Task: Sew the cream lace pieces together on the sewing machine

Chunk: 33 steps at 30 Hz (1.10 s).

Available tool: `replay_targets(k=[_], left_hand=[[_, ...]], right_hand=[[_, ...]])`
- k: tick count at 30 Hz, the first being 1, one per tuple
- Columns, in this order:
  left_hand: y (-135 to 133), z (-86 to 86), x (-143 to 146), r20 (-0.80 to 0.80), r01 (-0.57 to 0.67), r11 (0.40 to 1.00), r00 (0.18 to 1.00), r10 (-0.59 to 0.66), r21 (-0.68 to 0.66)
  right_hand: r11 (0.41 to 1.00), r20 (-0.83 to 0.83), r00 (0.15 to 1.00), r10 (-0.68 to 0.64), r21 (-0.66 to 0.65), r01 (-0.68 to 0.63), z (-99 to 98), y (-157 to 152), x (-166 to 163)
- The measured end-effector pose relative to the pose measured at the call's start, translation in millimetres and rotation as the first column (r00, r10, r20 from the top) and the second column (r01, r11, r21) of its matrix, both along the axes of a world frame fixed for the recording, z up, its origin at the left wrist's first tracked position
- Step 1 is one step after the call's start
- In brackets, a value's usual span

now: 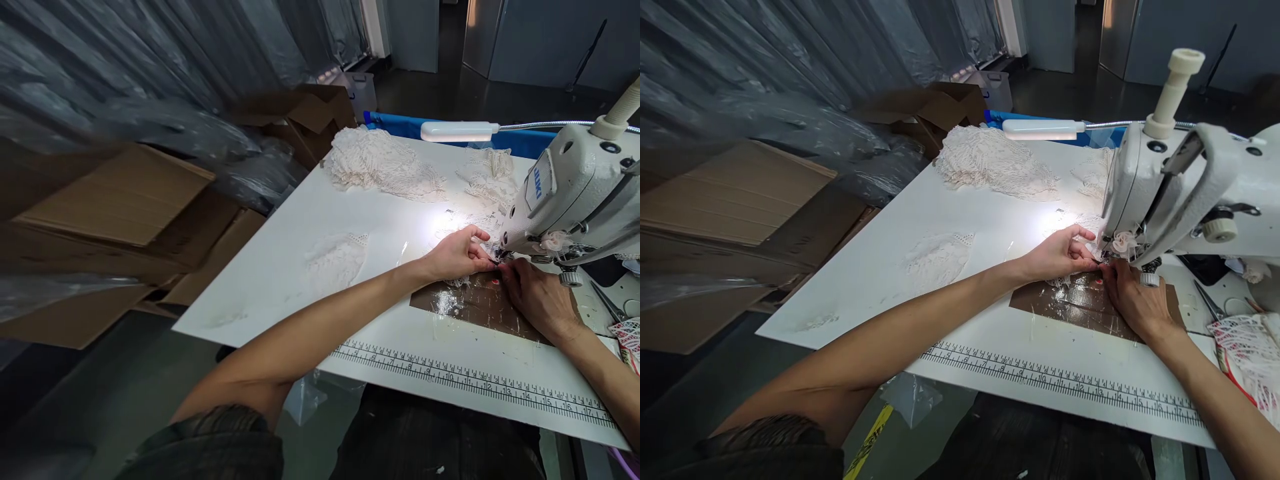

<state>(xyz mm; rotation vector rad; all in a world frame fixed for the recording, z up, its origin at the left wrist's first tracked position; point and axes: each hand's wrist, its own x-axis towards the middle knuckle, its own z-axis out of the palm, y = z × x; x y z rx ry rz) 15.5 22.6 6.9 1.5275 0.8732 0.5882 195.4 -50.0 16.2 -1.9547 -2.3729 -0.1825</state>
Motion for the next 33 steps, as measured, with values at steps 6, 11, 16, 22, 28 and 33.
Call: replay_targets(k=[6, 11, 16, 22, 28, 33], left_hand=[[2.1, -9.2, 0.1, 0.004, 0.014, 0.991, 1.0, -0.015, 0.13], [-9.0, 20.0, -13.4, -0.199, 0.228, 0.846, 0.969, -0.149, 0.481], [-12.7, 43.3, -26.7, -0.441, 0.371, 0.376, 0.89, 0.116, 0.849], [-11.2, 28.3, -15.5, -0.506, 0.456, 0.264, 0.846, 0.168, 0.85], [-19.1, 6.4, -0.3, -0.361, 0.258, 0.441, 0.918, 0.166, 0.859], [-15.8, -3.1, -2.9, -0.43, 0.379, 0.373, 0.9, 0.062, 0.847]], right_hand=[[0.997, 0.006, 0.999, 0.041, 0.061, -0.042, 1.0, 2.8, -3.3], [0.981, -0.106, 0.981, 0.16, 0.128, -0.146, -2.0, -11.4, 14.1], [0.941, -0.086, 0.97, 0.226, 0.275, -0.195, 3.2, -24.2, 50.5], [0.966, -0.205, 0.973, 0.108, 0.251, -0.054, 8.7, -9.5, 61.9], [0.997, -0.383, 0.921, 0.073, 0.02, -0.071, 3.5, 5.5, 41.1], [0.997, -0.51, 0.857, 0.07, 0.011, -0.075, -7.5, -0.9, 35.4]])
